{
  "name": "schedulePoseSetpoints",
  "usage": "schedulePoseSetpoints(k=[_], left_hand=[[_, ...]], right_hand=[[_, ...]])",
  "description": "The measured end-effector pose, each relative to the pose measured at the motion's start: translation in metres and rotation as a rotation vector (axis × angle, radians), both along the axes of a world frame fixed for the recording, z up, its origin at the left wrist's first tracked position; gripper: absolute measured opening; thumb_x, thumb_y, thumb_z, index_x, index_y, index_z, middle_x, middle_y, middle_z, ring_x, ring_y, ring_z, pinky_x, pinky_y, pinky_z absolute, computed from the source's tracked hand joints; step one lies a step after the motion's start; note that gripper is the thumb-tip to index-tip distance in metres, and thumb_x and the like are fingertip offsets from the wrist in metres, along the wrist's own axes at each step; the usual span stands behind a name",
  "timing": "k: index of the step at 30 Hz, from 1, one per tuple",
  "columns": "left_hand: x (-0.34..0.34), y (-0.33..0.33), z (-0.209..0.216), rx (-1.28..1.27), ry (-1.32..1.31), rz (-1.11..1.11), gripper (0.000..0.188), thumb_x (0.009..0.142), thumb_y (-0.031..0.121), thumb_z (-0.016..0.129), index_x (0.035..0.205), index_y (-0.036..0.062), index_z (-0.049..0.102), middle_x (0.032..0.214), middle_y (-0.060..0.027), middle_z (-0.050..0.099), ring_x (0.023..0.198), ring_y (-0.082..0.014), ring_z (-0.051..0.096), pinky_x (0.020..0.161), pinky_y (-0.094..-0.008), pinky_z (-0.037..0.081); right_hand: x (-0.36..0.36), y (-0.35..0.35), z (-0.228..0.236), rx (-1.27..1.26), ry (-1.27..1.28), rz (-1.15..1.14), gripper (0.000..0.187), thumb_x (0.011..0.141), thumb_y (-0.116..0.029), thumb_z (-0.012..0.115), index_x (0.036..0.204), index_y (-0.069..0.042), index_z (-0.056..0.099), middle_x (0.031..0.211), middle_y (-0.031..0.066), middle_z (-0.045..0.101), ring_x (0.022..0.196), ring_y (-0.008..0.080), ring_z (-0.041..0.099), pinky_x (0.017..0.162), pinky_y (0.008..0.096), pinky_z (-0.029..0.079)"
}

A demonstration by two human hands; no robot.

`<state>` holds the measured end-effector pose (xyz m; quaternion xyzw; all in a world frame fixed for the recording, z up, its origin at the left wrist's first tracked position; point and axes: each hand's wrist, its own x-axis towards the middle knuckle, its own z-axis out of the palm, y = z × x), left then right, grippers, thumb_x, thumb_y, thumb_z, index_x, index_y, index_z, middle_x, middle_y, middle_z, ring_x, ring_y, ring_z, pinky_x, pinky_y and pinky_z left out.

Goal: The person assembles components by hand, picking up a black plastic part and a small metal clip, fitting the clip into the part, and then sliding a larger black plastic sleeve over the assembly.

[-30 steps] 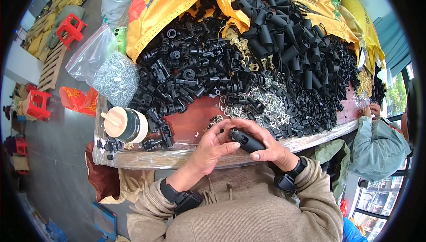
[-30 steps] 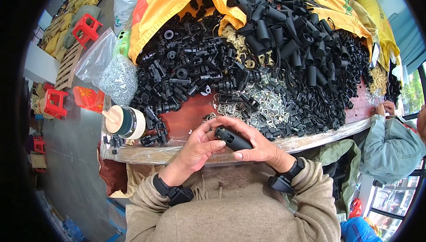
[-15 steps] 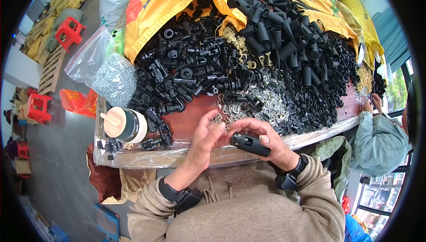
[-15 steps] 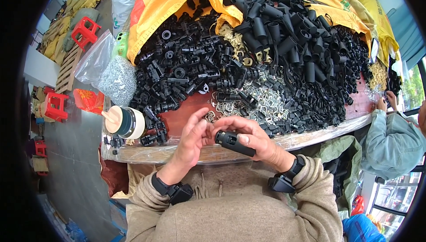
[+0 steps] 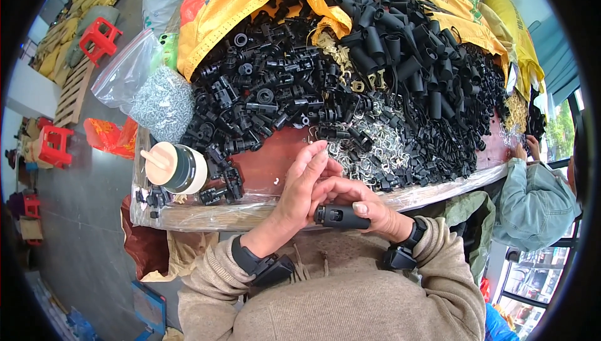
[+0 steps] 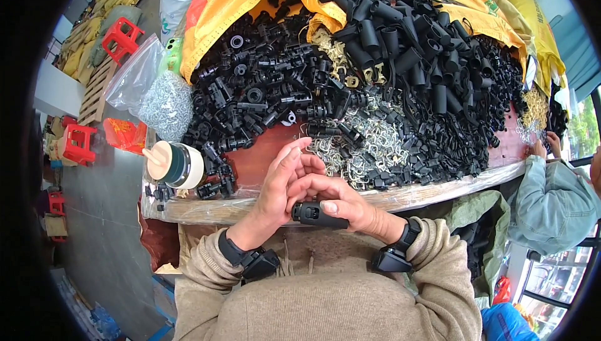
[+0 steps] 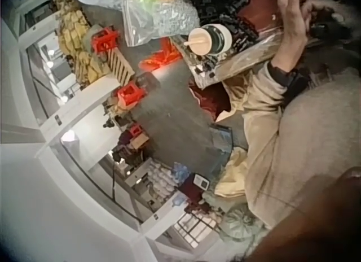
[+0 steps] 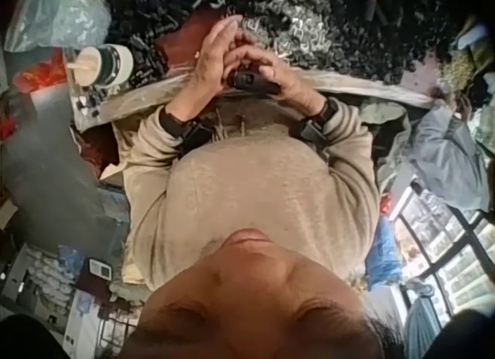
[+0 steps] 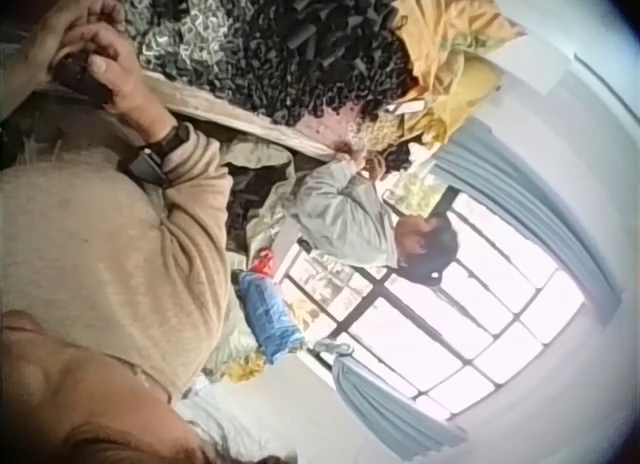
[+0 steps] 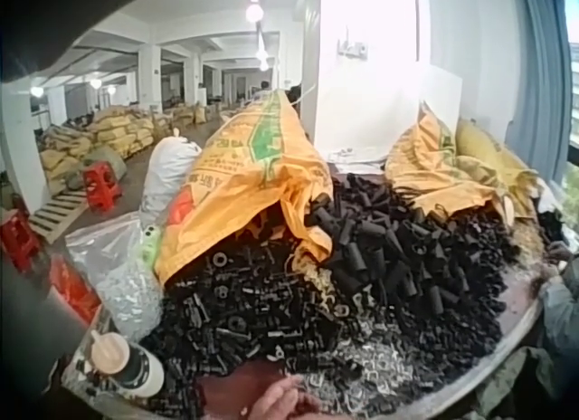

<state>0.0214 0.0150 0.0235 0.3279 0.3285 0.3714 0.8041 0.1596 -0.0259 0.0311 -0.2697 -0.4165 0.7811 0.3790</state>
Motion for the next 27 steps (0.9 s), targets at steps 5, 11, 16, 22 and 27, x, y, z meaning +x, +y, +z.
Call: schedulePoseSetpoints(k=[5, 11, 16, 22, 27], left_hand=[[0.001, -0.002, -0.002, 0.010, 0.008, -0.030, 0.049, 0.088, 0.038, 0.040, 0.120, 0.0013, 0.033, 0.092, -0.0117, 0.051, 0.078, -0.0142, 0.053, 0.067, -0.0241, 0.045], [0.006, -0.007, -0.001, -0.045, -0.045, -0.024, 0.046, 0.089, 0.035, 0.039, 0.120, 0.0011, 0.033, 0.091, -0.0120, 0.051, 0.076, -0.0145, 0.053, 0.067, -0.0250, 0.046], [0.011, -0.007, -0.008, -0.021, -0.054, 0.019, 0.044, 0.089, 0.034, 0.041, 0.117, 0.0009, 0.035, 0.089, -0.0119, 0.050, 0.076, -0.0150, 0.054, 0.067, -0.0254, 0.046], [0.015, -0.005, -0.017, 0.076, 0.010, 0.037, 0.041, 0.088, 0.032, 0.042, 0.115, 0.0009, 0.037, 0.088, -0.0118, 0.050, 0.076, -0.0151, 0.053, 0.067, -0.0251, 0.046], [0.009, -0.010, -0.014, 0.164, 0.047, 0.034, 0.039, 0.088, 0.031, 0.043, 0.114, 0.0013, 0.040, 0.090, -0.0103, 0.050, 0.075, -0.0136, 0.052, 0.065, -0.0237, 0.045]], right_hand=[[-0.002, 0.000, -0.004, -0.004, 0.006, 0.001, 0.062, 0.071, -0.052, 0.055, 0.101, 0.001, 0.047, 0.090, 0.0089, 0.055, 0.083, 0.0144, 0.052, 0.077, 0.0263, 0.041], [-0.002, 0.000, -0.006, -0.006, -0.001, 0.012, 0.056, 0.072, -0.049, 0.056, 0.096, 0.001, 0.047, 0.087, 0.0081, 0.055, 0.080, 0.0133, 0.052, 0.074, 0.0248, 0.041], [0.000, -0.002, -0.008, -0.029, -0.037, -0.018, 0.061, 0.070, -0.051, 0.056, 0.097, 0.003, 0.047, 0.088, 0.0086, 0.054, 0.079, 0.0130, 0.053, 0.072, 0.0242, 0.042], [0.000, -0.003, -0.018, -0.045, -0.051, -0.077, 0.064, 0.069, -0.052, 0.056, 0.099, 0.005, 0.047, 0.090, 0.0090, 0.055, 0.080, 0.0130, 0.054, 0.072, 0.0240, 0.043], [0.004, -0.005, -0.011, -0.026, -0.045, -0.046, 0.048, 0.074, -0.042, 0.056, 0.094, 0.001, 0.049, 0.085, 0.0051, 0.054, 0.077, 0.0109, 0.051, 0.070, 0.0229, 0.041]])
